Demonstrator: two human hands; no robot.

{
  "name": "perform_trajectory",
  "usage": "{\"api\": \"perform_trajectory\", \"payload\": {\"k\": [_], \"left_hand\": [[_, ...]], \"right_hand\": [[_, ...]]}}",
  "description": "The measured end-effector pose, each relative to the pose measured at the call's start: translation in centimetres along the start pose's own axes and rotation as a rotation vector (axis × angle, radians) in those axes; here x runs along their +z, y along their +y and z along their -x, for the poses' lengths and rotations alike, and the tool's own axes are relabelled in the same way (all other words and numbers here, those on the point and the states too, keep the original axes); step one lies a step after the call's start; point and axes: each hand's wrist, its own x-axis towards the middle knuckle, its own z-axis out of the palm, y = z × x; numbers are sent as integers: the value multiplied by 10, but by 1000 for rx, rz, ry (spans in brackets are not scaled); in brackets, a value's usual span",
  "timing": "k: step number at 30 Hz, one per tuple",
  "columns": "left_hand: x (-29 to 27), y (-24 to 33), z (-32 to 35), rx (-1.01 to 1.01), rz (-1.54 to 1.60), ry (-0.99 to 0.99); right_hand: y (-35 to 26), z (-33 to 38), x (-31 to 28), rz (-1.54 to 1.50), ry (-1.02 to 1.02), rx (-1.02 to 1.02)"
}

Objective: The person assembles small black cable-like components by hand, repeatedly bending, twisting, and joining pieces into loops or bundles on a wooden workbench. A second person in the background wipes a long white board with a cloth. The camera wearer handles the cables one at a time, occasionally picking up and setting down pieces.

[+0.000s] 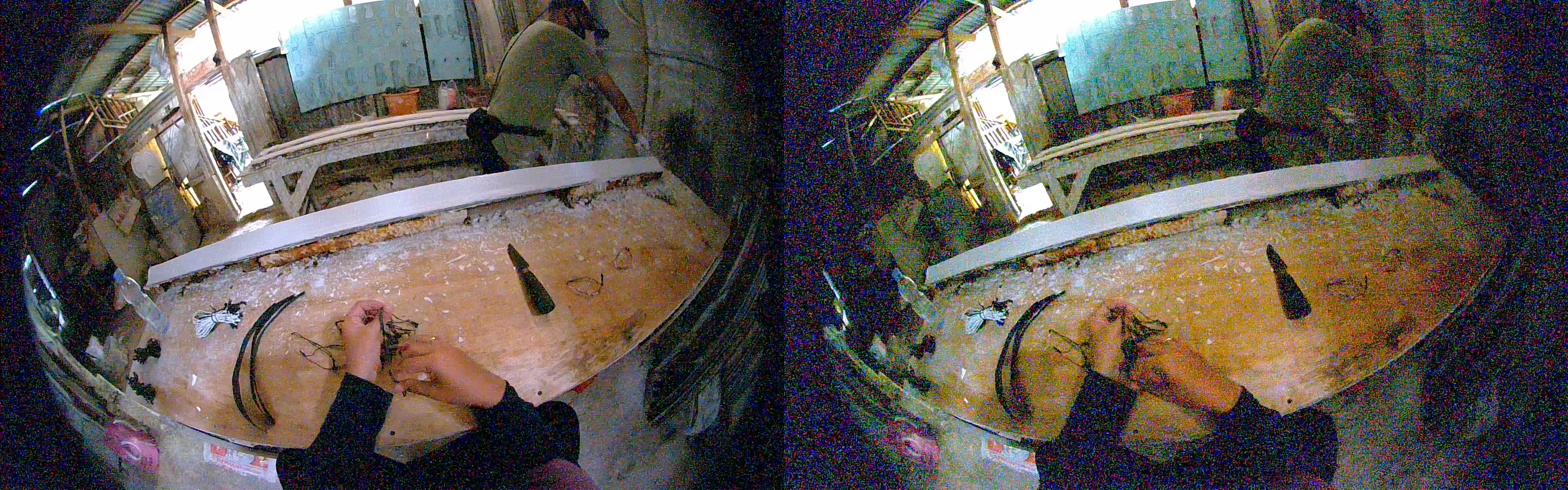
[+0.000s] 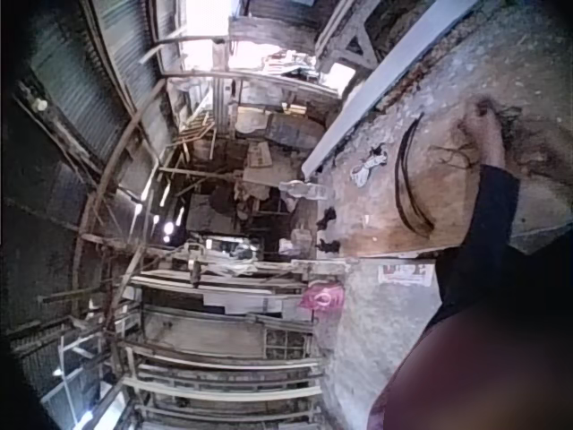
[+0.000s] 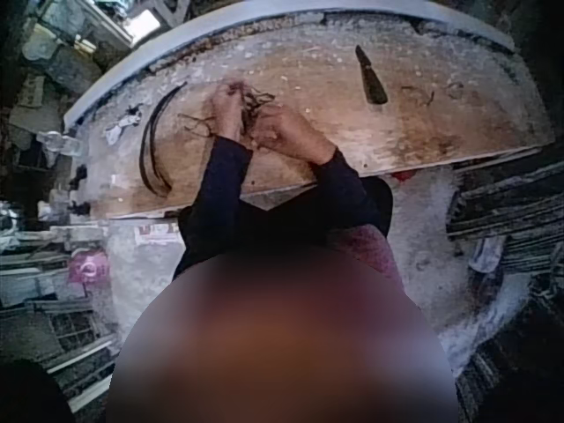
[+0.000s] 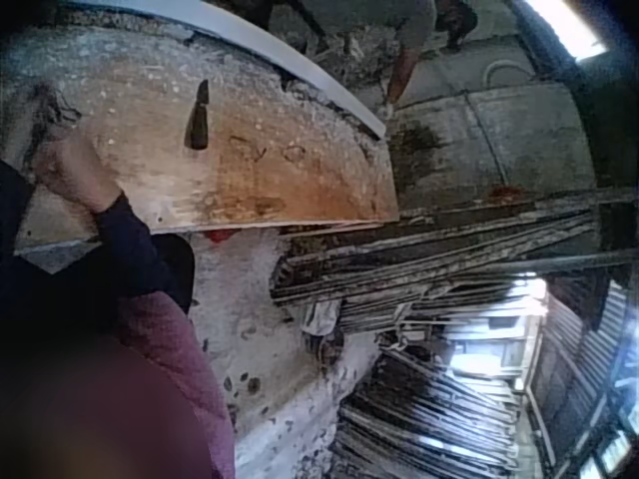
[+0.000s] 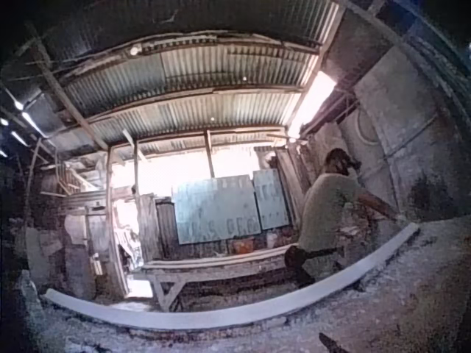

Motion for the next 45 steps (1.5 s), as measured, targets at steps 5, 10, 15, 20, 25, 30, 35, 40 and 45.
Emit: {"api": "perform_trajectory", "payload": {"k": [5,10,15,20,25,30,35,40,45], "left_hand": [[3,7,11,-136,-9,-238],[12,-5,13,59,22,-519],[13,-3,17,109,54,-683],[17,16,35,142,114,-1105],[10,22,34,-254,215,-1077],[5,10,24,-78,121,-867],[-2,10,13,-118,260,-231],[-9,9,2,-165,354,8],[-8,0,0,-205,220,26]], "right_hand": [[-6,15,-21,-35,151,-163],[14,16,-30,-82,438,22],[37,12,-38,-149,818,26],[32,12,-46,-120,1101,-11],[20,15,-48,-30,1198,-14],[15,16,-49,208,1192,-51],[5,25,-52,162,807,-91],[-13,20,-30,158,180,-242],[-20,11,-6,359,129,-218]]}}
